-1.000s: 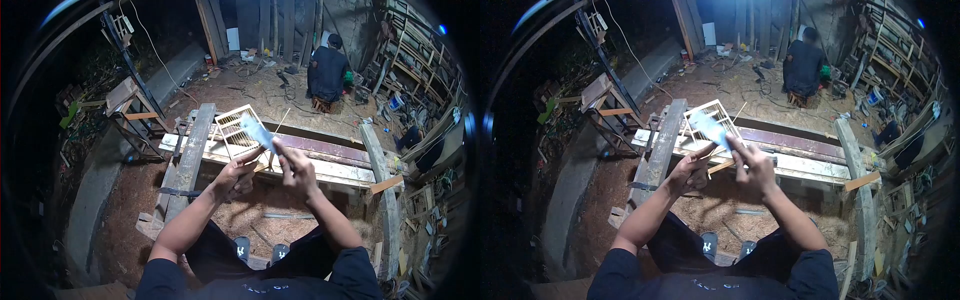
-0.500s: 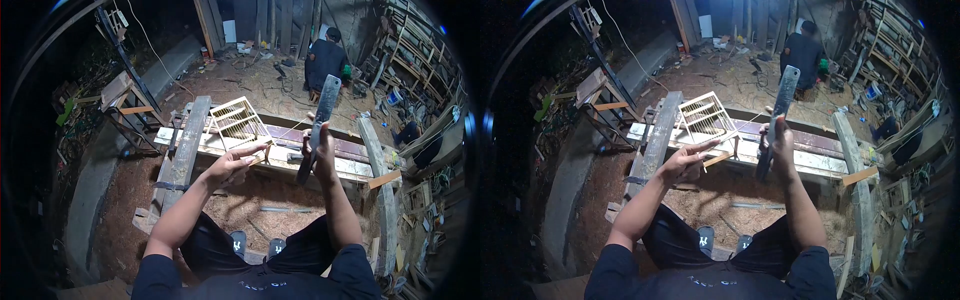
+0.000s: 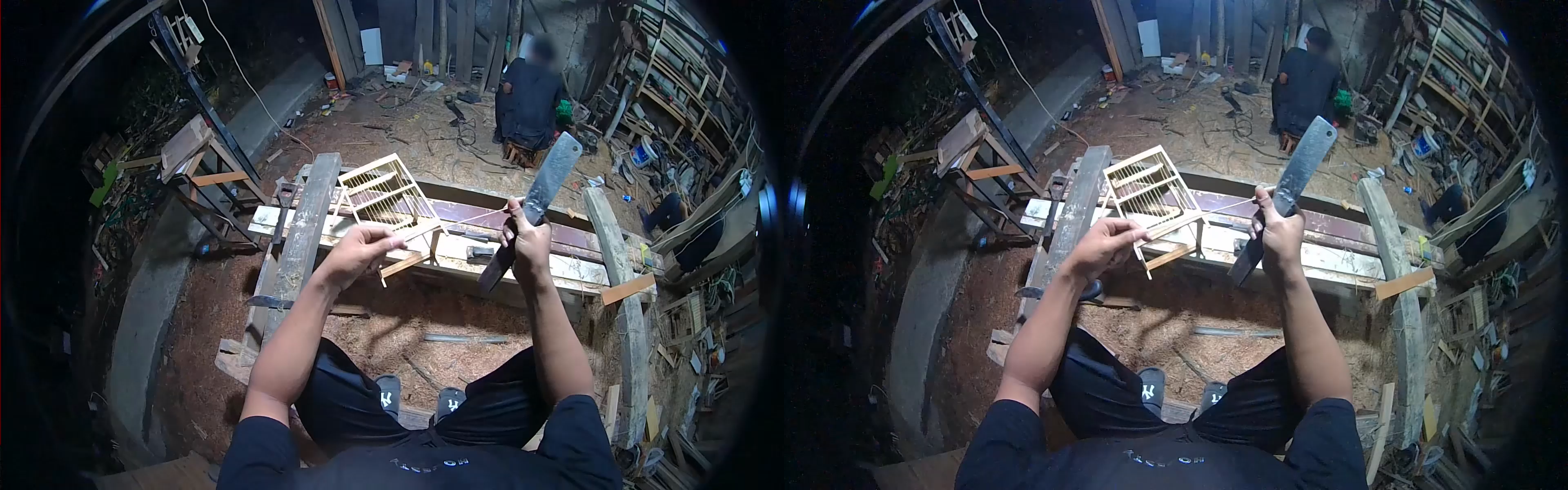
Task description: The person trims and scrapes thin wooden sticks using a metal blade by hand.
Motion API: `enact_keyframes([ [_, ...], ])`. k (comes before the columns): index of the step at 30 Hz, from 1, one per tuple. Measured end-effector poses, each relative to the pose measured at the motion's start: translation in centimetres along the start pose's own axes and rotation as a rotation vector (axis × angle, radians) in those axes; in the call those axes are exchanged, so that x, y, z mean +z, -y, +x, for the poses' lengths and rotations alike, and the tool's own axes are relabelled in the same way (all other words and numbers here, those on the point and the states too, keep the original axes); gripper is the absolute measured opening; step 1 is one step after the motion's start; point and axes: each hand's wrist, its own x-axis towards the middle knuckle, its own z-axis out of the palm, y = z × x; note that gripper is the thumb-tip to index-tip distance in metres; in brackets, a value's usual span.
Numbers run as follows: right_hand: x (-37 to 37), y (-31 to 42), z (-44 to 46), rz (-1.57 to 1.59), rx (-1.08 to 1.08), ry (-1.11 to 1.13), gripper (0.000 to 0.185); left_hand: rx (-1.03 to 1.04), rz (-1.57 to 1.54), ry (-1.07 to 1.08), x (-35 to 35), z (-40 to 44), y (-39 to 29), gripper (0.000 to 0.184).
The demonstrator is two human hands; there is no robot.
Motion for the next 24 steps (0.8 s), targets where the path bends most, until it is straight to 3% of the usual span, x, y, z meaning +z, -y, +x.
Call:
enact_keyframes([
  [11,-1.1,-0.9,1.5,0.005,-0.048,-0.141,0.02,0.099,-0.222,-0.39,-0.5,1.6,1.3,0.018],
  [24,-1.4,-1.8,1.8,0.105,0.032,-0.139,0.024,0.212,-0.505,-0.366,0.1,3.5,1.7,0.033],
])
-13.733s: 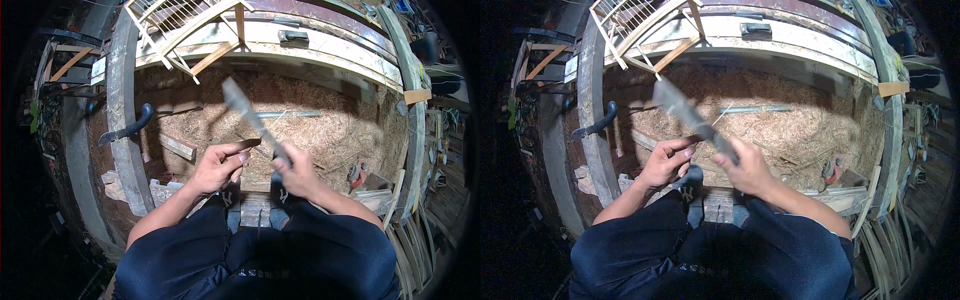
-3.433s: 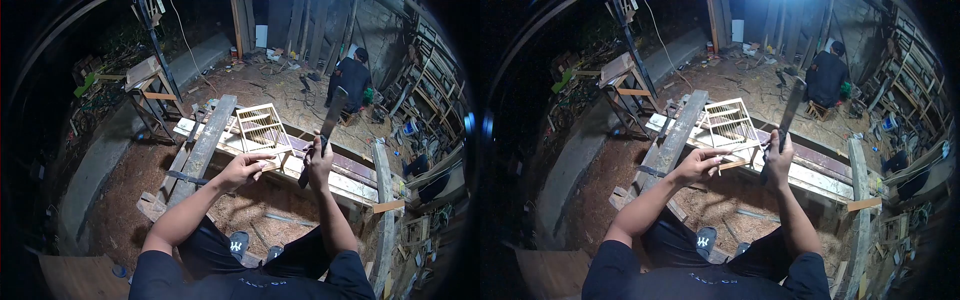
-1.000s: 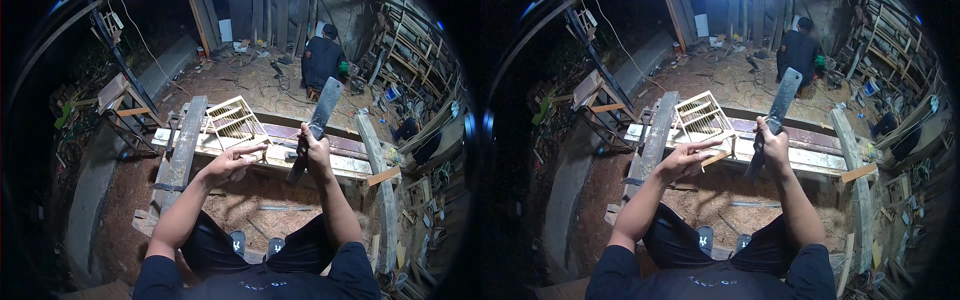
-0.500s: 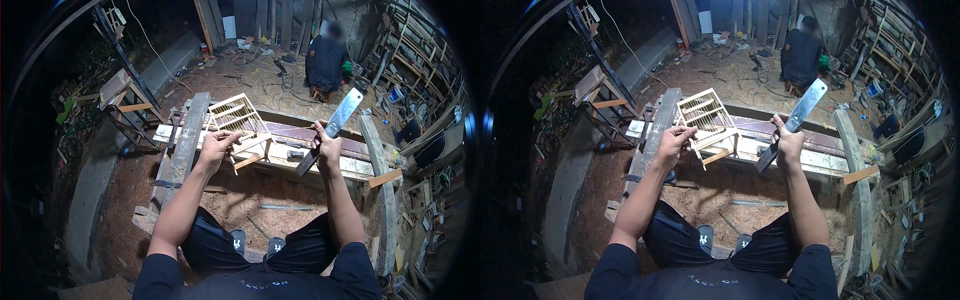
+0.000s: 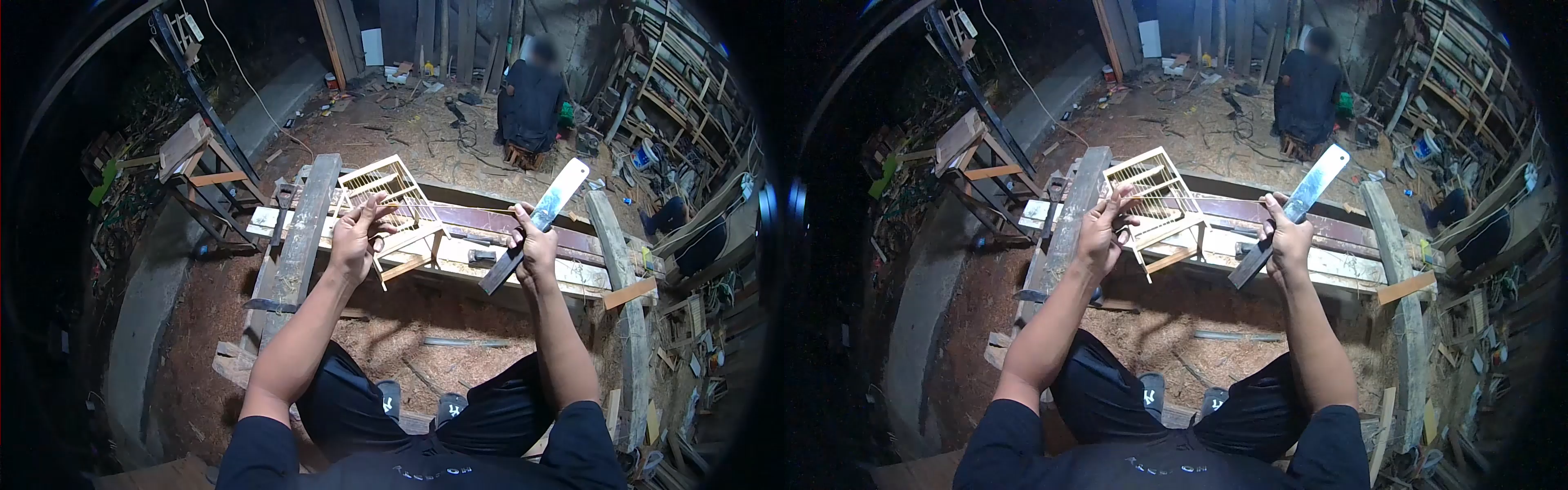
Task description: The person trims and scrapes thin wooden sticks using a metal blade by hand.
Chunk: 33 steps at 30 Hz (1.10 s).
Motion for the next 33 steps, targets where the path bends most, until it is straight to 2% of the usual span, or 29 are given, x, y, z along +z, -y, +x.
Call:
enact_keyframes([
  [3,-0.3,-0.5,0.2,0.006,0.002,-0.027,0.023,-0.018,-0.024,-0.013,0.3,0.0,0.1,0.036],
  [9,-1.1,-0.7,1.5,0.135,0.006,-0.006,0.025,0.034,0.075,0.116,0.4,1.0,0.9,0.037],
  [15,-1.8,-0.3,1.7,0.1,0.01,-0.022,0.025,0.058,0.11,0.165,0.6,1.2,1.4,0.034],
  [19,-1.9,0.3,1.7,-0.004,-0.105,0.01,0.023,0.074,0.238,0.195,-0.1,1.4,0.7,0.029],
  [21,-2.2,0.5,1.8,-0.056,-0.17,0.009,0.021,0.063,0.519,0.288,-0.6,1.2,0.2,0.026],
  [23,-1.9,0.6,1.5,-0.069,-0.178,-0.011,0.02,0.052,0.546,0.307,-0.6,1.0,0.2,0.025],
  [25,-1.5,0.6,1.5,-0.075,-0.214,-0.024,0.018,0.051,0.605,0.429,-0.5,1.0,0.5,0.027],
  [27,-0.9,0.7,1.3,-0.078,-0.216,-0.047,0.015,-0.029,0.619,0.435,-0.1,0.5,0.3,0.028],
  [29,-0.4,0.4,1.4,-0.099,-0.23,-0.046,0.013,-0.186,0.557,0.557,0.5,-0.1,0.3,0.028],
  [33,0.8,0.4,0.7,-0.151,-0.284,-0.001,0.026,-0.236,0.402,0.588,0.3,-0.2,1.7,0.032],
])
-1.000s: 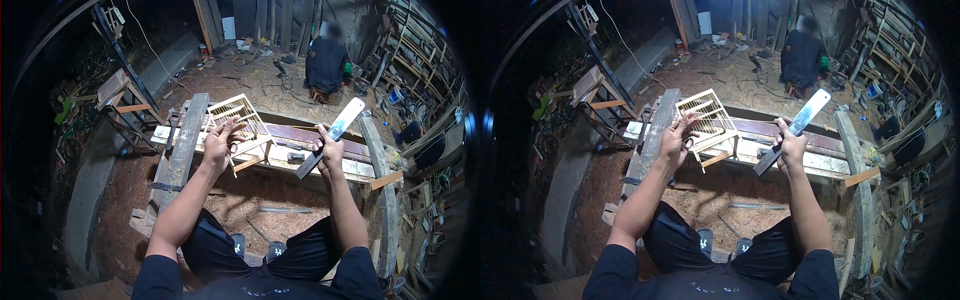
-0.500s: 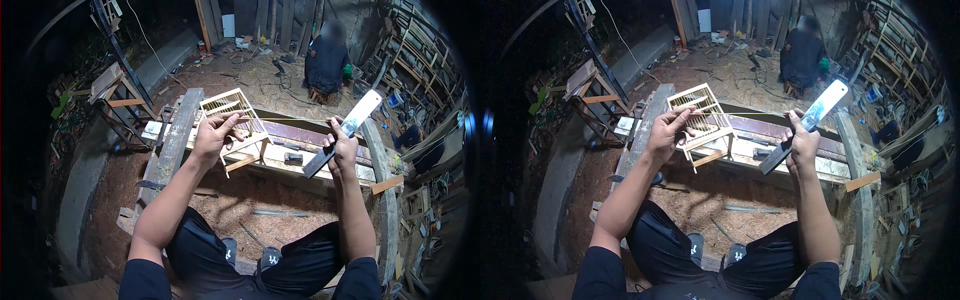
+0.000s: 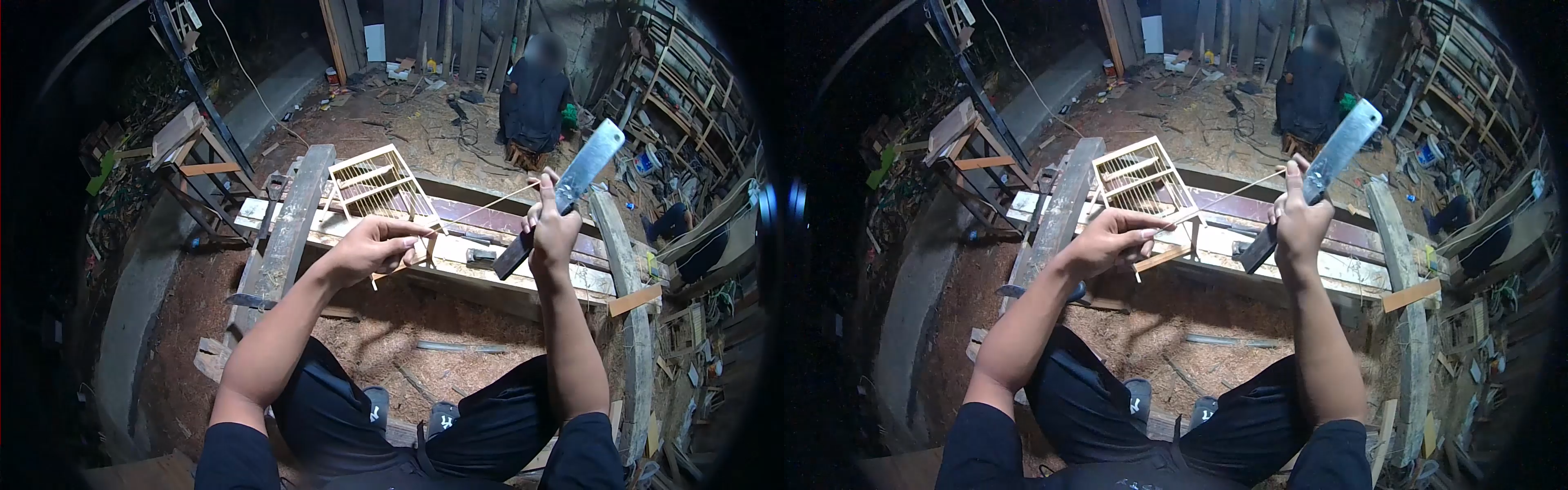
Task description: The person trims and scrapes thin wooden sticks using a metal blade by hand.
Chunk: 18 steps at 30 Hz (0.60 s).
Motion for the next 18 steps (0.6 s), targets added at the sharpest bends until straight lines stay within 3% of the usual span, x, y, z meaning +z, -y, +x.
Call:
enact_keyframes([
  [2,-0.1,-0.4,-0.6,-0.191,0.012,0.083,0.047,0.023,-0.055,-0.019,0.1,-0.1,-0.1,0.034],
  [3,-0.6,-2.0,-0.6,-0.362,-0.177,0.161,0.05,0.047,-0.112,-0.041,0.1,-0.2,-0.2,0.035],
  [6,0.7,-2.0,-3.3,-0.754,-0.458,0.356,0.051,0.053,-0.15,-0.086,1.1,-0.6,-0.9,0.037],
  [7,1.3,-2.2,-4.0,-0.704,-0.496,0.424,0.05,0.069,-0.163,-0.045,0.9,-0.6,-0.7,0.036],
  [10,2.4,-1.6,-6.8,-0.654,-0.473,0.542,0.053,0.072,-0.304,-0.085,1.9,-0.9,-1.0,0.027],
  [11,2.2,-1.7,-7.1,-0.68,-0.558,0.598,0.066,0.07,-0.304,-0.083,1.6,-1.0,-0.6,0.027],
  [15,2.3,-0.5,-8.4,-0.72,-0.456,0.628,0.087,0.066,-0.237,-0.057,1.0,-1.7,-0.6,0.015],
  [18,2.4,-0.3,-8.6,-0.736,-0.37,0.561,0.091,0.042,-0.27,-0.076,1.5,-2.2,-0.7,0.015],
])
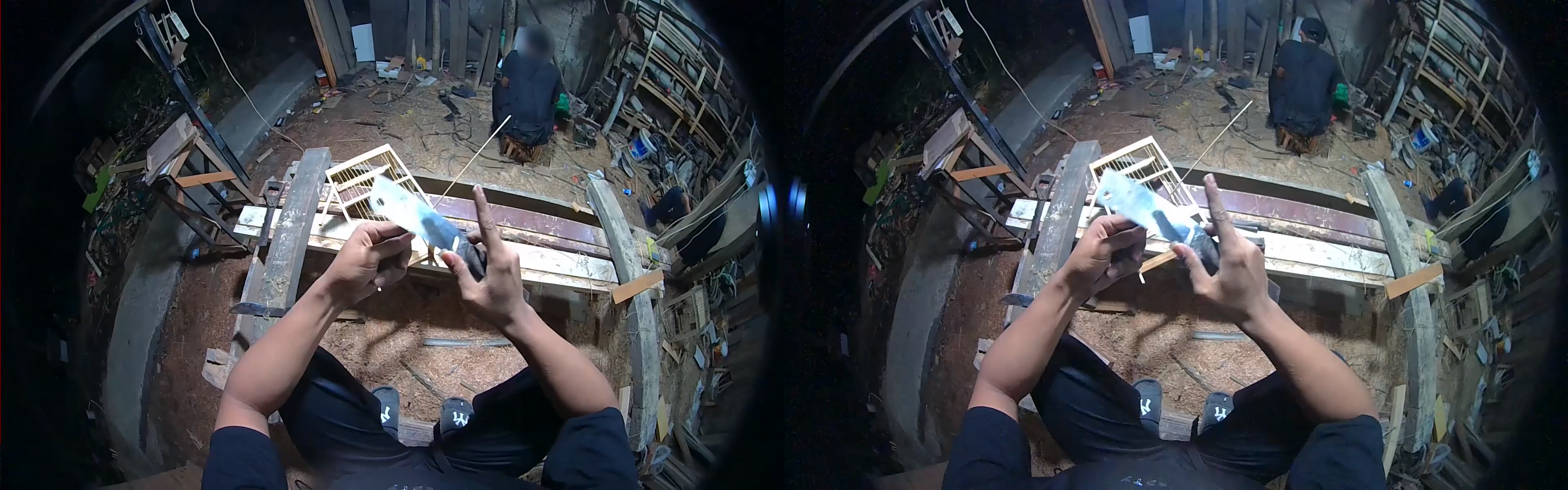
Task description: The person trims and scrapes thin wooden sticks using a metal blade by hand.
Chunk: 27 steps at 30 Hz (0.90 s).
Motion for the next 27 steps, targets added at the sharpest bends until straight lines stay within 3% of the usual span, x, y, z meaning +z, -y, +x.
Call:
enact_keyframes([
  [1,0.3,-0.4,-0.2,-0.007,-0.1,0.013,0.096,0.004,-0.04,-0.002,0.1,-0.1,0.1,0.015],
  [4,0.6,0.1,-0.4,-0.034,-0.135,0.018,0.098,0.01,-0.104,0.027,-0.3,0.0,0.4,0.02],
  [6,0.4,0.1,0.2,0.013,-0.054,-0.017,0.099,0.013,0.049,-0.007,-0.6,0.1,0.6,0.028],
  [10,0.7,0.2,-0.2,-0.037,-0.186,0.013,0.1,-0.019,-0.07,0.004,0.9,-0.7,-0.5,0.017],
  [11,0.5,0.6,-0.3,-0.002,-0.054,0.037,0.1,-0.007,-0.015,0.025,-0.7,-0.3,0.8,0.015],
  [14,0.4,-0.6,1.2,-0.013,-0.114,-0.107,0.101,-0.036,-0.061,-0.085,1.0,-0.3,-0.5,0.016],
  [16,0.6,-0.1,0.0,-0.009,-0.118,0.03,0.101,-0.019,-0.024,-0.037,0.5,-0.3,-0.2,0.021],
  [20,0.8,0.3,0.6,0.049,-0.103,-0.049,0.104,-0.066,0.049,-0.045,-0.1,-0.7,0.0,0.026],
  [24,1.0,0.8,-0.1,0.017,-0.172,0.027,0.107,-0.026,0.013,-0.038,0.1,-0.2,0.3,0.025],
  [27,0.9,0.4,0.6,0.055,-0.093,-0.021,0.108,-0.066,-0.037,-0.055,0.3,-0.4,0.0,0.021],
])
